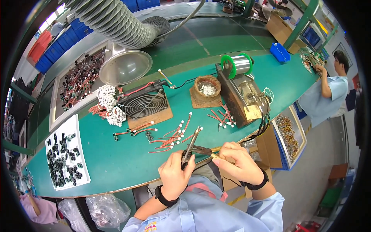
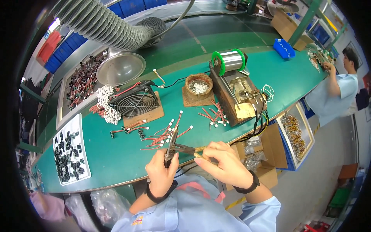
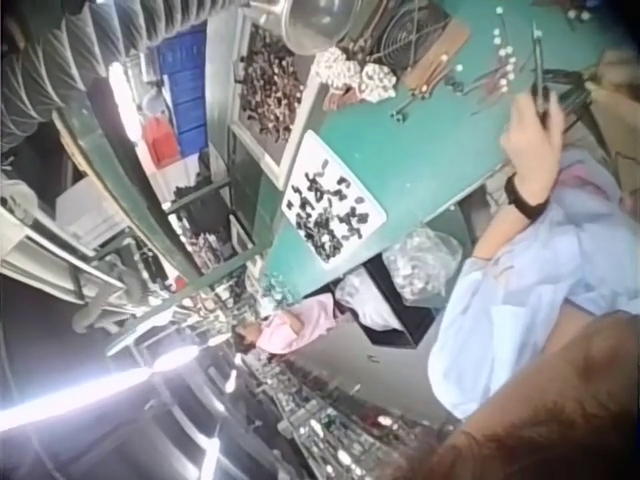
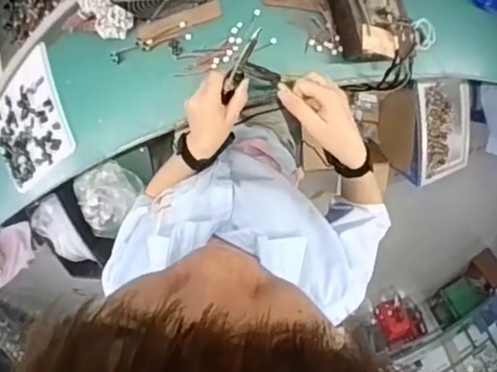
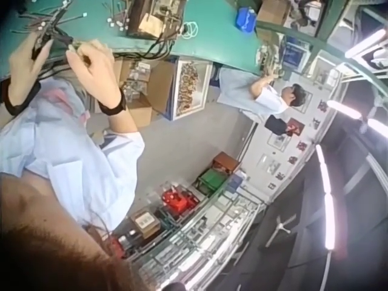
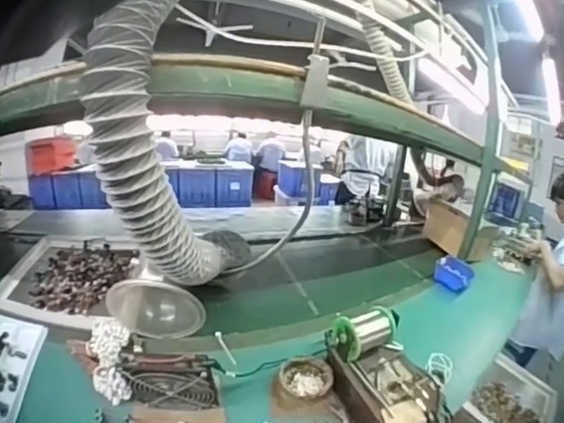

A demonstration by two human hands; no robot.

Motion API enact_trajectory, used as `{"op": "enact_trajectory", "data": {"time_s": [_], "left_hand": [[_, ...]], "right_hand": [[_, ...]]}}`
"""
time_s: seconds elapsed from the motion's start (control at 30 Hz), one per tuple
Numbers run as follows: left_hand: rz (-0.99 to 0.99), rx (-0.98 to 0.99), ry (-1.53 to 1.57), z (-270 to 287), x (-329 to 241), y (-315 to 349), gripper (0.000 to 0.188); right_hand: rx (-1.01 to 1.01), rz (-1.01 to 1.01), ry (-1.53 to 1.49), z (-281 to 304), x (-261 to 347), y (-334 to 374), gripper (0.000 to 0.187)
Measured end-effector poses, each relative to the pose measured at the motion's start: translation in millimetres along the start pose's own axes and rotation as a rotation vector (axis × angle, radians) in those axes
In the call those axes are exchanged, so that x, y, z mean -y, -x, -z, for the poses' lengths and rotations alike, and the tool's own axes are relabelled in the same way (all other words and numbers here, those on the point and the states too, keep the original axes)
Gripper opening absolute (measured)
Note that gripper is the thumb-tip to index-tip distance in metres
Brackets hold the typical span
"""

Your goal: Solder wires to small electronic components on an assembly line.

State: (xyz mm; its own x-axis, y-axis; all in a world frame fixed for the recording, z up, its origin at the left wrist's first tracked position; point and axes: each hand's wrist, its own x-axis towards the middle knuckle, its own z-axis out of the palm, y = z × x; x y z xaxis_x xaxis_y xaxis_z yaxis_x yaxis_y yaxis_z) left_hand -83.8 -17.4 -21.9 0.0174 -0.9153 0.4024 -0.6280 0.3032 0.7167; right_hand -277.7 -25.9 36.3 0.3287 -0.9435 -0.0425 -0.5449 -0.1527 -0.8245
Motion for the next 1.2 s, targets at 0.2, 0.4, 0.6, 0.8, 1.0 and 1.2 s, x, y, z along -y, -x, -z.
{"op": "enact_trajectory", "data": {"time_s": [0.2, 0.4, 0.6, 0.8, 1.0, 1.2], "left_hand": [[0.336, 0.295, 0.52, 15, 3, -5, 0.019], [0.629, 0.463, 0.932, 23, -4, -15, 0.017], [0.456, 0.368, 0.802, 9, -3, -7, 0.017], [0.106, 0.228, 0.241, -1, -3, 0, 0.018], [0.134, 0.32, 0.202, 6, -11, -7, 0.025], [0.818, 0.673, 1.264, 14, 15, -11, 0.027]], "right_hand": [[0.056, 0.039, -0.068, 5, -7, -6, 0.023], [0.113, 0.122, -0.605, 0, -41, -19, 0.022], [-0.013, 0.031, -0.236, 13, -34, -6, 0.022], [-0.044, 0.087, -0.046, 13, -22, -3, 0.021], [-0.052, 0.073, -0.071, 12, -19, -3, 0.023], [0.08, -0.01, -0.424, 10, -41, -10, 0.021]]}}
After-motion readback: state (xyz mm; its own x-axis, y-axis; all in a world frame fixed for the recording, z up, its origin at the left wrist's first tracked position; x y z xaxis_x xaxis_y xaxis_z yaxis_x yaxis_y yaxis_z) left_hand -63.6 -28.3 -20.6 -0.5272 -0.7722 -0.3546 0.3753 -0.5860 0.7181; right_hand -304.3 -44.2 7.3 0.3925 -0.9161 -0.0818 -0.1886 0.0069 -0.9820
